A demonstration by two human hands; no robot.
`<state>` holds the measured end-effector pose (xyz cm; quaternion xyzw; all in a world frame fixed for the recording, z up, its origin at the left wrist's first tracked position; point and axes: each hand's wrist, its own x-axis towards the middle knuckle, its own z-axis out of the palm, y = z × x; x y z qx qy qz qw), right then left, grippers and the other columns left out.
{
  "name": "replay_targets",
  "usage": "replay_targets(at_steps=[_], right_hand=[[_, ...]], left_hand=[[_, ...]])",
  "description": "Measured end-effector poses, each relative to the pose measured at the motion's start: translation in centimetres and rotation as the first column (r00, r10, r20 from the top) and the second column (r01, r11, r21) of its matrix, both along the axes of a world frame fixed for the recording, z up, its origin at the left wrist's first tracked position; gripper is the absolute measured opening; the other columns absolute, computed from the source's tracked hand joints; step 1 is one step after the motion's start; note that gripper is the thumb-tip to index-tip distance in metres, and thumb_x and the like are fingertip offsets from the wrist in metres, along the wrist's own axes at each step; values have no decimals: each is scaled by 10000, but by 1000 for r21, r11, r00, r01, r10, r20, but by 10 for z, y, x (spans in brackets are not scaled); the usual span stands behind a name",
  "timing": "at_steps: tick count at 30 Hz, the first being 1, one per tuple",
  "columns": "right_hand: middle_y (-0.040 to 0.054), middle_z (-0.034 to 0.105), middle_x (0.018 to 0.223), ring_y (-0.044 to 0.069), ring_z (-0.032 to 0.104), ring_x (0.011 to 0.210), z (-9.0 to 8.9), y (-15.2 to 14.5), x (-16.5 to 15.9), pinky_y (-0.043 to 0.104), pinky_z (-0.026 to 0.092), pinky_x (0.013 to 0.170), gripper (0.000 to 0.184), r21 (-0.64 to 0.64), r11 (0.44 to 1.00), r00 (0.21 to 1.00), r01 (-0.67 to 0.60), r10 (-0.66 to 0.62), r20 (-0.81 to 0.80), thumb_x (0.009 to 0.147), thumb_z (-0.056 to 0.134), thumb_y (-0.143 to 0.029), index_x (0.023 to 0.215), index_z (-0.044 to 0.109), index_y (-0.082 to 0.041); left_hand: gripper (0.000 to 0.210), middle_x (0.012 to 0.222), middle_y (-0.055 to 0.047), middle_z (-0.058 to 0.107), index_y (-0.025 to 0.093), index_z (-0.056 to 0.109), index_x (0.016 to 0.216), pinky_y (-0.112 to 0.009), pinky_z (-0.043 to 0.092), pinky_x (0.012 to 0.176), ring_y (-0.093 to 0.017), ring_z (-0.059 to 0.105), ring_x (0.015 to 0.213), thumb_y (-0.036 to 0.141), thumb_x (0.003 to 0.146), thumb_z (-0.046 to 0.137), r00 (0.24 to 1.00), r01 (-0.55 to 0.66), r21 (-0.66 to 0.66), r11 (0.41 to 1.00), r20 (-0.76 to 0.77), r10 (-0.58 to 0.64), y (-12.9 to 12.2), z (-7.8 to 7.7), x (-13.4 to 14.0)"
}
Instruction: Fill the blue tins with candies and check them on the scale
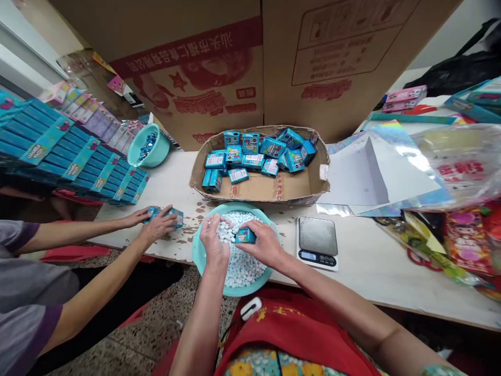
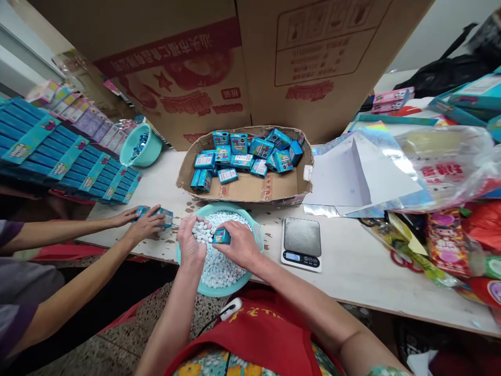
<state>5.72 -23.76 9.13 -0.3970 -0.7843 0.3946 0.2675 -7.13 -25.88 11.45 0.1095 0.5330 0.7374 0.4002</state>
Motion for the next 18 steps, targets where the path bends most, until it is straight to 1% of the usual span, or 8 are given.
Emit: replay_targets(at_steps=[4, 7, 10, 14, 18], right_hand=[[39, 676, 969, 238, 621, 937, 3, 1, -2, 357, 455, 827, 380, -15, 1000, 1000, -1, 1, 9, 663, 798, -306, 984, 614, -221], [38, 677, 960, 238, 621, 933, 4, 2, -4, 356, 450, 820, 364, -16, 1000, 1000, 4, -4, 10, 672, 788, -298, 981, 613, -219], [35, 677, 942, 237, 623, 913, 4, 4, -5, 354, 449, 808, 342, -19, 1000, 1000, 5, -5, 14, 674, 780, -284, 965, 612, -222], [34, 677, 923, 236, 625, 887, 3, 7, -7, 350, 450, 793, 307, -23, 1000, 1000, 8, -8, 10, 681, 764, -273, 948, 619, -229], [32, 675, 927, 235, 624, 893, 3, 7, -10, 348, 449, 787, 305, -30, 999, 1000, 16, -16, -7, 683, 759, -278, 950, 619, -230]], left_hand=[[228, 601, 33, 543, 164, 515, 708, -254, 456, 563, -110, 549, 535, 311, 708, 690, 999, 9, -17, 1000, -39, -10, 1, -3, -2], [229, 576, 39, 526, 163, 517, 700, -262, 463, 592, -114, 556, 548, 323, 724, 680, 997, -14, -13, 1000, -76, 13, 2, -3, -3], [230, 589, 33, 536, 160, 529, 703, -254, 456, 588, -111, 554, 548, 335, 725, 677, 993, -51, -34, 998, -104, 47, 4, -3, -3], [234, 605, 27, 533, 158, 535, 696, -248, 446, 575, -107, 545, 547, 341, 727, 677, 994, -51, -49, 997, -95, 46, 7, -4, -3], [217, 614, 16, 546, 159, 546, 697, -262, 459, 610, -122, 563, 592, 335, 749, 661, 992, -66, -31, 997, -111, 63, 7, -4, -3]])
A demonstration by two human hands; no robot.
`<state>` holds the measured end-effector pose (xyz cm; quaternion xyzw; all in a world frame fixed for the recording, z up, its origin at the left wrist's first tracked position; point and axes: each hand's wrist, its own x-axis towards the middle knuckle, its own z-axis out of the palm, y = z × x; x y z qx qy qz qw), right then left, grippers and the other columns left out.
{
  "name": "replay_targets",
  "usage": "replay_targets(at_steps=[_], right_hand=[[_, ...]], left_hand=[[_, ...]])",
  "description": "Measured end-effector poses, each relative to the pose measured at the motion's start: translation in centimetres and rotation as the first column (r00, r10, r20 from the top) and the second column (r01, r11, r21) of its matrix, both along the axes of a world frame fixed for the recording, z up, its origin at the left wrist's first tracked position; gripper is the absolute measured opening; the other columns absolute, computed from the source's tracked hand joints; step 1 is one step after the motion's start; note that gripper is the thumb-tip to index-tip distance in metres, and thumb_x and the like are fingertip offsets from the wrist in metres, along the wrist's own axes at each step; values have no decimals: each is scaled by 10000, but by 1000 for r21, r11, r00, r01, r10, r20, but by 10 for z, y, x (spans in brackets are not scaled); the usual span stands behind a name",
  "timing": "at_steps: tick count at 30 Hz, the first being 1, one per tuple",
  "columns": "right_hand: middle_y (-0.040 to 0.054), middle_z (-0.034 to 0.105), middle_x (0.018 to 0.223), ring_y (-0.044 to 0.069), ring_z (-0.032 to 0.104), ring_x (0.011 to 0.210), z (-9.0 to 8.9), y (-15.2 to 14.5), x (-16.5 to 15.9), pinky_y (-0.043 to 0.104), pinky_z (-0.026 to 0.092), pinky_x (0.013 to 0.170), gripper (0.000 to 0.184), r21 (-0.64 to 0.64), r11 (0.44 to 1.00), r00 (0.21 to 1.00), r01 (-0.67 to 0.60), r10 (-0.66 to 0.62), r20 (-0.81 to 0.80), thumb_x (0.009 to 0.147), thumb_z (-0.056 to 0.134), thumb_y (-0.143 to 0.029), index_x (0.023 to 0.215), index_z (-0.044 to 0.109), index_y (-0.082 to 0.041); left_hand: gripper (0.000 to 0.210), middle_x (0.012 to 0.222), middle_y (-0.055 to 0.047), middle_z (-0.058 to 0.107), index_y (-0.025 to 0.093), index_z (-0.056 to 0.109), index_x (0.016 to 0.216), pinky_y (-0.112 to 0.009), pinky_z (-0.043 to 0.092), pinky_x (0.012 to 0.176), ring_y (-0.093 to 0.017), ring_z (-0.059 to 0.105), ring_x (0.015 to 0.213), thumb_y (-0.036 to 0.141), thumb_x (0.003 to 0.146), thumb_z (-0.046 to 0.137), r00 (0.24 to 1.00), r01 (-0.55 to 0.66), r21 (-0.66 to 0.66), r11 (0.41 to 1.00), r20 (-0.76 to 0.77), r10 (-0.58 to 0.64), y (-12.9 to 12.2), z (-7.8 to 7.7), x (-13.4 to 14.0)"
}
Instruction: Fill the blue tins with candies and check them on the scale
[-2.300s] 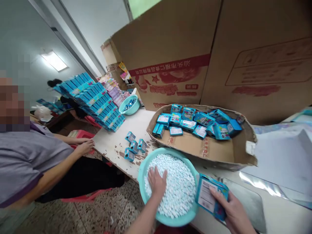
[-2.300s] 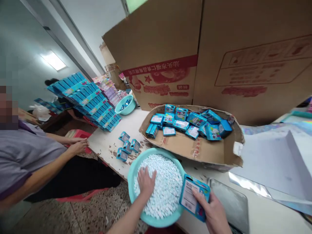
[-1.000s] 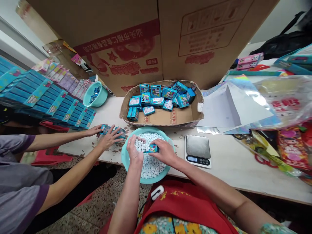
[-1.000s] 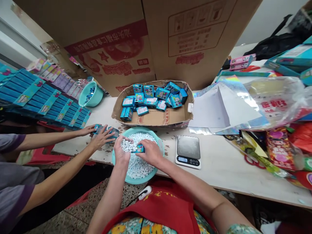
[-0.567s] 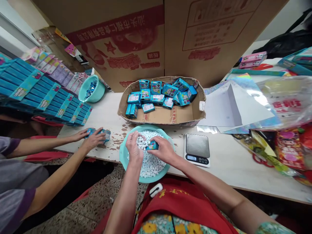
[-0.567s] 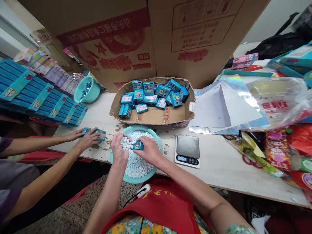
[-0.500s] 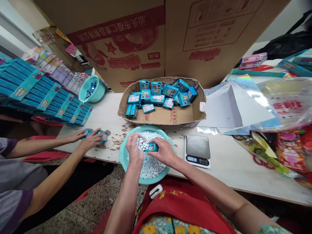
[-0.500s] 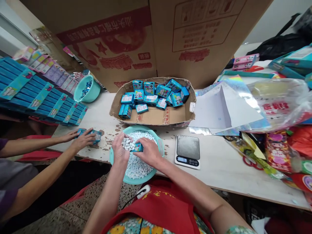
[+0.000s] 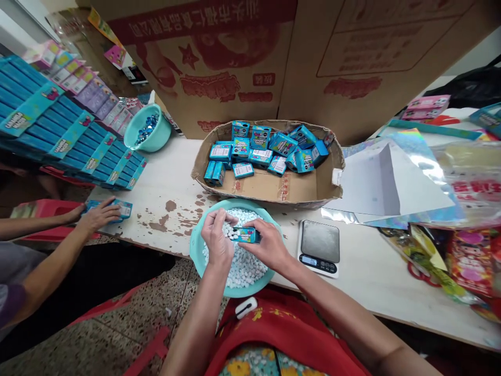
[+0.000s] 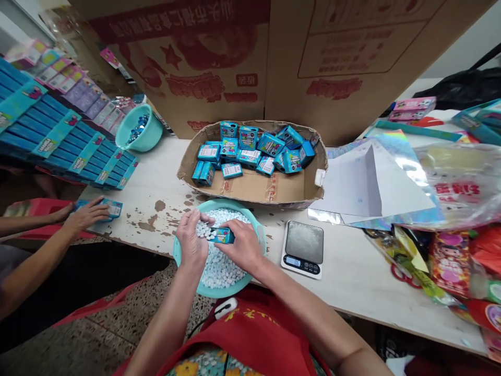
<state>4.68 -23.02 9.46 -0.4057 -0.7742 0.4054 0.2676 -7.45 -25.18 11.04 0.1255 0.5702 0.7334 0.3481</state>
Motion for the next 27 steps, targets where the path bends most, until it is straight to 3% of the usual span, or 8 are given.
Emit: replay_targets(at_steps=[11, 15, 18, 21, 24, 27], right_hand=[[27, 668, 922, 233, 621, 897, -7, -2, -8, 350, 457, 798, 297, -62, 997, 998, 47, -49, -27, 678, 754, -246, 943, 619, -226], [24, 665, 911, 227, 622, 884, -5, -4, -10, 345, 466, 792, 298, -89, 994, 996, 57, -62, -59, 677, 756, -244, 942, 622, -224], [28, 665, 919, 223, 623, 887, 1, -5, -5, 346, 475, 796, 296, -111, 993, 994, 44, -55, -99, 684, 756, -263, 947, 625, -224], [34, 663, 969, 219, 621, 922, 6, -4, 5, 351, 481, 828, 308, -129, 991, 985, 44, -65, -158, 704, 748, -295, 980, 625, -231], [30, 662, 966, 216, 626, 914, 6, -2, 13, 353, 488, 832, 311, -150, 987, 980, 64, -90, -175, 702, 750, -343, 970, 632, -237], [35, 659, 986, 212, 626, 927, -1, -1, 17, 349, 487, 844, 331, -172, 983, 977, 58, -91, -191, 702, 756, -352, 986, 631, -238]], left_hand=[[164, 651, -9, 566, 165, 576, 737, -272, 468, 640, -132, 579, 625, 312, 801, 610, 992, 126, 45, 991, -9, -126, -2, -2, -3], [181, 660, -14, 556, 166, 583, 745, -233, 422, 519, -102, 517, 527, 336, 786, 630, 975, 210, 82, 974, 54, -215, -4, 7, -3], [180, 637, -3, 537, 171, 583, 750, -209, 357, 459, -83, 464, 472, 343, 795, 613, 986, 147, 128, 981, 60, -156, -3, 6, -17], [186, 647, -10, 550, 178, 598, 762, -217, 364, 481, -102, 481, 501, 359, 803, 587, 995, 100, 48, 994, 14, -101, 2, -20, -41], [125, 691, -33, 590, 183, 625, 691, -267, 432, 643, -163, 550, 658, 297, 721, 669, 960, 146, -177, 973, -212, -183, 11, -67, -56], [131, 785, -52, 627, 205, 646, 667, -331, 390, 875, -228, 557, 876, 194, 597, 756, 899, 193, -253, 948, -341, -274, 18, -109, -51]])
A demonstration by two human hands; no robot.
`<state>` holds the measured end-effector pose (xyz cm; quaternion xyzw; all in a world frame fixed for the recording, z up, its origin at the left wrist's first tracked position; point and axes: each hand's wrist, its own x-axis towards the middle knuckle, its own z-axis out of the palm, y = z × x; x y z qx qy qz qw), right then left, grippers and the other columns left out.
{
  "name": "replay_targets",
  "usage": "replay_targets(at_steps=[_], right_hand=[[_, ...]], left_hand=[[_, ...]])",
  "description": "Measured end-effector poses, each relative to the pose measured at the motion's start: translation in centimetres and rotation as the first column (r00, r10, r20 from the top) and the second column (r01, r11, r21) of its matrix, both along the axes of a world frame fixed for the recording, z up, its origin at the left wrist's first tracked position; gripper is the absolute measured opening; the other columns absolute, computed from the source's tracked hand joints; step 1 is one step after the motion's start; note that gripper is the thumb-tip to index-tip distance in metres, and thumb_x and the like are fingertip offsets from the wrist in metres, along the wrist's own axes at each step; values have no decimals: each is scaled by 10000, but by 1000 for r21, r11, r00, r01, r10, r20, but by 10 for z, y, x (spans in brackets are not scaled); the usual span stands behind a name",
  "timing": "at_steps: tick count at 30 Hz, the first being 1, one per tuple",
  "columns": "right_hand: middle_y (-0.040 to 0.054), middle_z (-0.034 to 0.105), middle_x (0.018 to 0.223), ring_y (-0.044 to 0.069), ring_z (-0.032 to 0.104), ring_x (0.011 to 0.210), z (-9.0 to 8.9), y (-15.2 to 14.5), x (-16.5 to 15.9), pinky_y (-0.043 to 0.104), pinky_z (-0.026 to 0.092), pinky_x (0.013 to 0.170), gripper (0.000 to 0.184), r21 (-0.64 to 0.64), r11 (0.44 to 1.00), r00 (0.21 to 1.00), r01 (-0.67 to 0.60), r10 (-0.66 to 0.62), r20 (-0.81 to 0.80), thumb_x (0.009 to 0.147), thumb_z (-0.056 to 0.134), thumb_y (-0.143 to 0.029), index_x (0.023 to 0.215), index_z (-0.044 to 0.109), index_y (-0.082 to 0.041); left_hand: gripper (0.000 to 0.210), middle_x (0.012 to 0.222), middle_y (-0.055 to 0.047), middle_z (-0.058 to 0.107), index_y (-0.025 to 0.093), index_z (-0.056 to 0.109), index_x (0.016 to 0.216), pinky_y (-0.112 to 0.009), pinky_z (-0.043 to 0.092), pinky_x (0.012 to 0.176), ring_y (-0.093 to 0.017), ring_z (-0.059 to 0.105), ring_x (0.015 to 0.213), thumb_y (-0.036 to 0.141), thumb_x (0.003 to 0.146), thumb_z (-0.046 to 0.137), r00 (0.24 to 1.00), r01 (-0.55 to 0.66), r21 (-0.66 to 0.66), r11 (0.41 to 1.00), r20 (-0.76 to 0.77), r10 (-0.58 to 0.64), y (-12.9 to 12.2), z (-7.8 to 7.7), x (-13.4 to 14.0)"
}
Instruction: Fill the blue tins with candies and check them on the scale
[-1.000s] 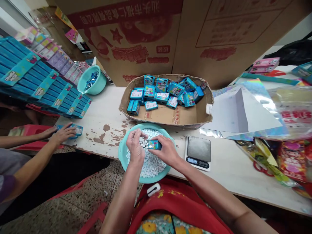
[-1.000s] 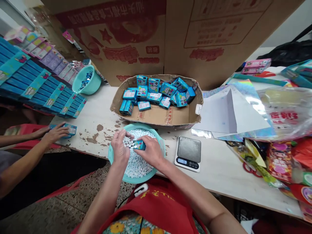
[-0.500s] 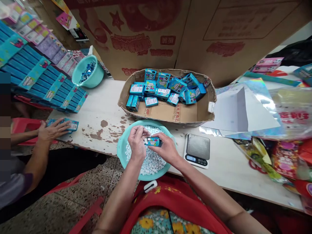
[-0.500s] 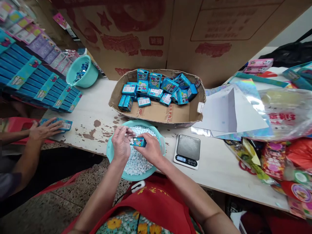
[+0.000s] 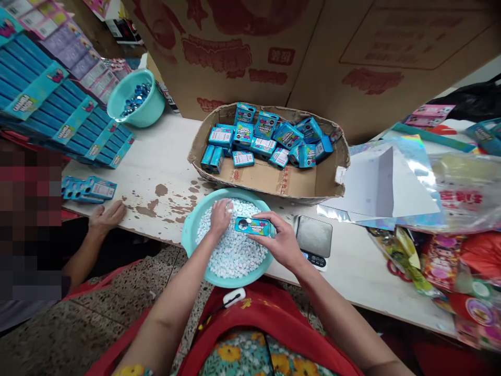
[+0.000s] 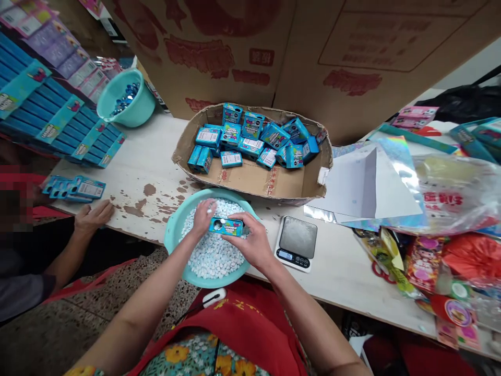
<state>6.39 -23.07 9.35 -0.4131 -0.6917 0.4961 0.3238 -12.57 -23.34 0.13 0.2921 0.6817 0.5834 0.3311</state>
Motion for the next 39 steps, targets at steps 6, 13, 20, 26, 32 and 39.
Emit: replay_targets(at_steps=[6, 13, 20, 26, 32, 39], right_hand=[[49, 663, 964, 220, 631, 913, -23, 2, -3, 360, 487, 847, 355, -23, 999, 999, 42, -42, -20, 685, 771, -365, 977, 625, -226], [41, 653, 947, 223, 625, 886, -35, 3, 5, 358, 491, 808, 322, 10, 997, 994, 82, -83, 75, 698, 742, -373, 956, 624, -222], [53, 643, 947, 223, 617, 897, -38, -6, -5, 351, 488, 801, 287, 87, 995, 985, -40, 25, 171, 718, 735, -286, 966, 608, -220], [51, 654, 929, 233, 615, 892, -28, -14, -22, 367, 479, 796, 277, 145, 983, 975, -111, 79, 209, 724, 727, -253, 971, 603, -223], [44, 661, 916, 238, 618, 897, -20, -14, -22, 368, 464, 803, 317, 133, 984, 972, -115, 84, 218, 686, 772, -270, 956, 616, -217], [35, 648, 888, 222, 612, 854, -21, -17, -23, 349, 467, 768, 322, 92, 992, 982, -82, 65, 180, 667, 785, -268, 939, 624, -208]], left_hand=[[203, 911, -78, 621, 236, 655, 739, -344, 342, 899, -276, 515, 972, 196, 572, 763, 950, 241, -144, 960, -168, -264, -10, -29, 26], [225, 600, 7, 506, 202, 560, 569, -241, 362, 605, -164, 490, 636, 285, 579, 768, 994, -4, -187, 982, 110, 25, -38, -23, 15], [196, 651, 7, 555, 179, 555, 714, -219, 378, 481, -105, 489, 507, 331, 704, 678, 813, -159, 34, 987, 572, 111, -42, 48, 27], [155, 647, -4, 575, 172, 557, 695, -302, 489, 695, -144, 583, 645, 295, 752, 633, 859, -261, 192, 946, 493, 137, -33, 79, 39], [169, 685, 0, 575, 169, 561, 720, -274, 474, 624, -121, 579, 591, 302, 747, 663, 863, -282, 202, 938, 480, 156, -30, 88, 37], [217, 683, 26, 531, 158, 529, 728, -208, 451, 534, -52, 449, 499, 315, 740, 678, 856, -268, 139, 953, 488, 169, -33, 92, 39]])
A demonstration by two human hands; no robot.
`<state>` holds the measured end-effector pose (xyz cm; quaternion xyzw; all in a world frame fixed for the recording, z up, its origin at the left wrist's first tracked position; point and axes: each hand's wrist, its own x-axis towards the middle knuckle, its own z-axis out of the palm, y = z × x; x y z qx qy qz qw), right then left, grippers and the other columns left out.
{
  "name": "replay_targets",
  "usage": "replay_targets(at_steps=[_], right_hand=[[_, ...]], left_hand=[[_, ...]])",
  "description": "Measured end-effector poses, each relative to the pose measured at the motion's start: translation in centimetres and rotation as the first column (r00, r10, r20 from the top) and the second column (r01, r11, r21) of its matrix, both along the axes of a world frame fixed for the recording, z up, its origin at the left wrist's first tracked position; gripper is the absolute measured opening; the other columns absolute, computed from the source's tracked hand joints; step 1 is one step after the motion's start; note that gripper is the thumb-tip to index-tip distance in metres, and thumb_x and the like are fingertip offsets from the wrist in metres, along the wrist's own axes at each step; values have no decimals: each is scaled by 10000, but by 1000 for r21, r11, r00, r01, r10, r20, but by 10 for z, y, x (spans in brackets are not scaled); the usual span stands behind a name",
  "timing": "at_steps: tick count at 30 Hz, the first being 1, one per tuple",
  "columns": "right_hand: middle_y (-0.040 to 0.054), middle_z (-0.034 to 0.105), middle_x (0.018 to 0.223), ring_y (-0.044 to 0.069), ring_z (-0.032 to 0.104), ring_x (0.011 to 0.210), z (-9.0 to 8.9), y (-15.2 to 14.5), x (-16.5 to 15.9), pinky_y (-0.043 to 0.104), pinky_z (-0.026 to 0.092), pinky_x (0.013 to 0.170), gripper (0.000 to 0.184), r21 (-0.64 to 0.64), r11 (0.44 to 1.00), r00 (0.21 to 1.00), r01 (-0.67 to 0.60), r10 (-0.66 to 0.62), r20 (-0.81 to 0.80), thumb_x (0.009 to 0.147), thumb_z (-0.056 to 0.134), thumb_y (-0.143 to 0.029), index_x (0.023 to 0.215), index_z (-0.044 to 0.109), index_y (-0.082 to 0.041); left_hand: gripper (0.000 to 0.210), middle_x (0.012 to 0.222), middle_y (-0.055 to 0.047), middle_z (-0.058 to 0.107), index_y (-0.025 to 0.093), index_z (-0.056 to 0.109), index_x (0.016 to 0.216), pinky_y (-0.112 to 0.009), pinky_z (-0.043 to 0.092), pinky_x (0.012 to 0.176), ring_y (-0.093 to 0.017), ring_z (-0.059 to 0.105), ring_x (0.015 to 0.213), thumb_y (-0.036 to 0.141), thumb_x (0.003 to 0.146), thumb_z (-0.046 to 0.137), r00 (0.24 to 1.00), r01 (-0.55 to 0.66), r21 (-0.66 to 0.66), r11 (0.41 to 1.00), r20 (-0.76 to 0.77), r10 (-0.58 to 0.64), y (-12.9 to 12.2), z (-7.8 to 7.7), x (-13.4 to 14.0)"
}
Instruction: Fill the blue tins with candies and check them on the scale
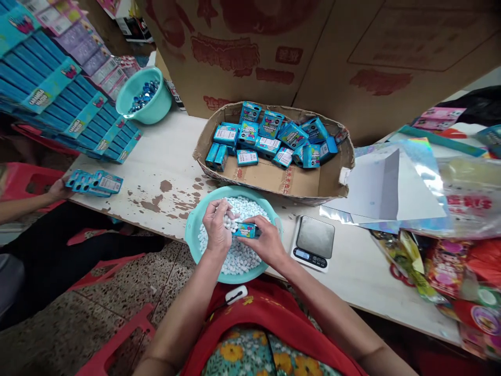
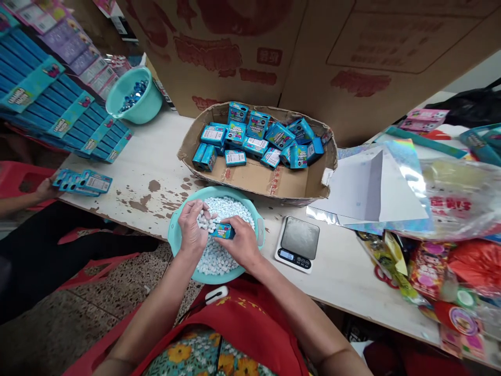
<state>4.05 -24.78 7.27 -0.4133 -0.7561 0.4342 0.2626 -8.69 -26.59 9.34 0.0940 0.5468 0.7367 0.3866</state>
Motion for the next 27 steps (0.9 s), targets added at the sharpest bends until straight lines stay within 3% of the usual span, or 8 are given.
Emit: replay_targets(at_steps=[6, 12, 16, 22, 25, 27], right_hand=[[27, 634, 875, 210, 605, 840, 6, -3, -2, 336, 466, 765, 318, -30, 999, 999, 16, -17, -45, 659, 787, -257, 930, 628, -207], [26, 637, 875, 208, 604, 842, 18, -7, -2, 338, 467, 767, 297, -24, 1000, 995, 15, -17, -96, 666, 773, -261, 922, 632, -209], [28, 636, 883, 212, 604, 851, 25, -9, 1, 340, 469, 775, 308, -31, 999, 991, 33, -37, -128, 668, 773, -281, 932, 632, -206], [34, 643, 892, 215, 604, 855, 30, -12, 3, 345, 472, 780, 317, -13, 1000, 985, 15, -17, -169, 671, 776, -316, 935, 635, -209], [39, 648, 919, 221, 609, 885, 27, -11, 8, 356, 473, 813, 324, -58, 998, 980, 37, -48, -195, 673, 775, -340, 935, 637, -210], [45, 647, 952, 224, 611, 907, 22, -11, 14, 362, 473, 831, 341, -95, 994, 971, 58, -78, -224, 678, 771, -355, 955, 632, -214]], left_hand=[[209, 663, 20, 506, 159, 519, 721, -182, 378, 457, -62, 436, 519, 303, 750, 668, 1000, 5, 44, 999, 13, -6, -3, 5, -3], [226, 610, 44, 453, 171, 492, 709, -198, 400, 466, -60, 397, 480, 315, 768, 655, 998, 36, 83, 996, 42, -39, -6, 20, 1], [229, 566, 63, 421, 172, 482, 701, -210, 430, 504, -50, 374, 442, 309, 771, 652, 1000, -6, 94, 996, 9, 5, -10, 27, 3], [261, 568, 67, 423, 180, 465, 713, -175, 298, 394, -40, 347, 411, 335, 749, 672, 1000, 11, 77, 997, 29, -13, -13, 37, 4], [268, 556, 75, 407, 186, 467, 723, -173, 253, 381, -37, 308, 397, 353, 738, 677, 999, 11, 56, 998, 36, -13, -15, 35, -1], [271, 568, 68, 427, 186, 479, 717, -182, 284, 404, -45, 338, 415, 381, 745, 664, 999, 42, -5, 999, -25, -42, -19, 25, -9]])
